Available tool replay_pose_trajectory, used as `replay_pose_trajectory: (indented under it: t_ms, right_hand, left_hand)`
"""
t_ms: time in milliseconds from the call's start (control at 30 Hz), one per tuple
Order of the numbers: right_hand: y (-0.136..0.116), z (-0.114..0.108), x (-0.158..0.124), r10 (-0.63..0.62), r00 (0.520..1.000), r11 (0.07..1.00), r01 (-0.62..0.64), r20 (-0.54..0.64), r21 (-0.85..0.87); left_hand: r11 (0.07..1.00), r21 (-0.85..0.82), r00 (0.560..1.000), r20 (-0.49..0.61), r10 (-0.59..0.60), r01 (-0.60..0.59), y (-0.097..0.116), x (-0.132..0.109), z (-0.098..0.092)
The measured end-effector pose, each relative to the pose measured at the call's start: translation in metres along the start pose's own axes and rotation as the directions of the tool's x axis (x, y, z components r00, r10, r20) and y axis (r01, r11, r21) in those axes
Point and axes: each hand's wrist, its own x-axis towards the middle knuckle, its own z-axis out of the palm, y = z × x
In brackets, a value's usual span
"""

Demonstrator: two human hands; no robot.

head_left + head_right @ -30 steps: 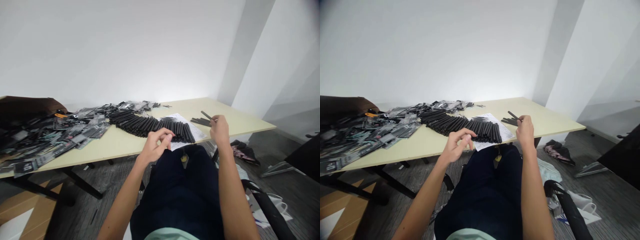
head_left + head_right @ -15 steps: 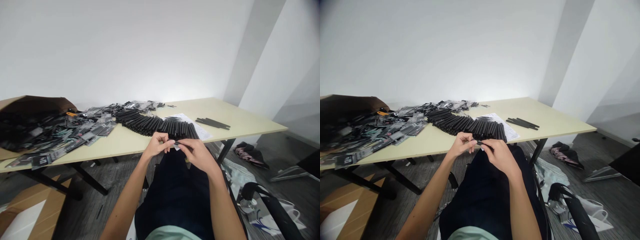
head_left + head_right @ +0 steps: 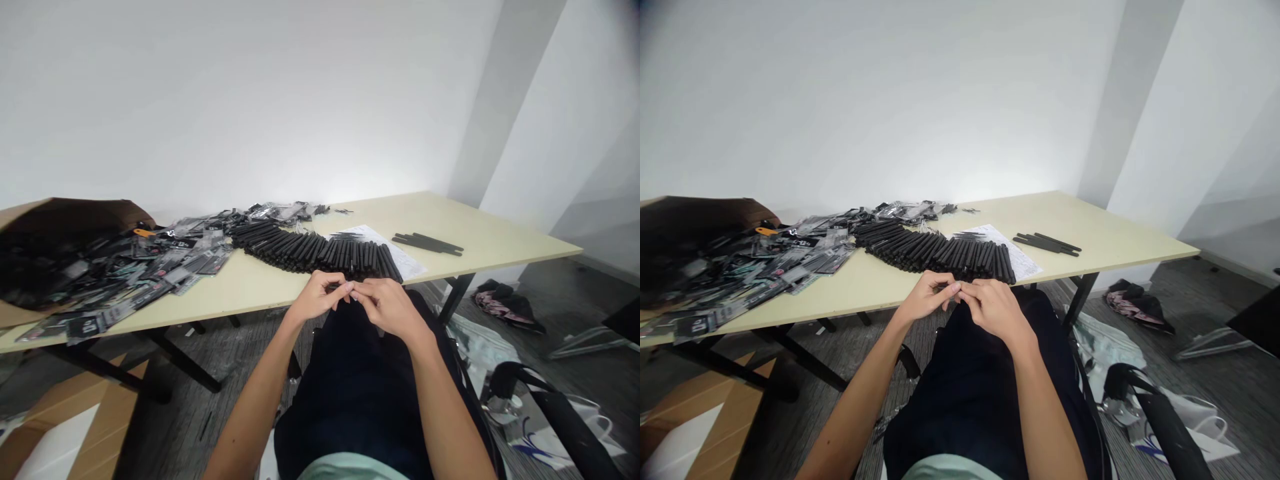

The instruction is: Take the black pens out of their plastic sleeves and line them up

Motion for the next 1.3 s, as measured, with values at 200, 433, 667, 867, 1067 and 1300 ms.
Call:
replay_pose_trajectory:
  t_ms: [200, 433, 667, 867, 1067, 1300]
  right_hand:
    - [-0.002, 0.006, 0.001, -0.053, 0.999, 0.999, 0.053, -0.004, -0.006]
    - [-0.001, 0.002, 0.002, -0.025, 0.999, 1.000, 0.025, 0.047, -0.004]
    - [-0.001, 0.000, 0.001, -0.016, 0.998, 0.999, 0.018, 0.067, -0.029]
    - [0.004, 0.003, 0.002, 0.014, 0.999, 0.999, -0.013, 0.033, -0.048]
    - [0.007, 0.001, 0.001, 0.067, 0.998, 0.988, -0.068, -0.008, -0.141]
    - [0.003, -0.016, -0.005, 0.146, 0.989, 0.983, -0.143, 0.015, -0.111]
  left_hand:
    - [0.995, -0.097, 0.995, 0.103, -0.021, 0.031, -0.004, 0.000, -0.009]
    - [1.000, -0.007, 0.997, 0.072, 0.008, -0.008, -0.003, 0.001, -0.009]
    - [0.993, 0.006, 0.987, 0.101, -0.121, 0.121, -0.002, -0.001, -0.008]
    - [0.996, 0.008, 0.988, 0.124, -0.093, 0.093, 0.004, 0.002, -0.009]
    - [0.999, 0.004, 0.996, 0.080, -0.046, 0.046, 0.004, 0.004, -0.008]
    - [0.983, -0.132, 0.982, 0.162, -0.102, 0.124, 0.002, 0.004, -0.004]
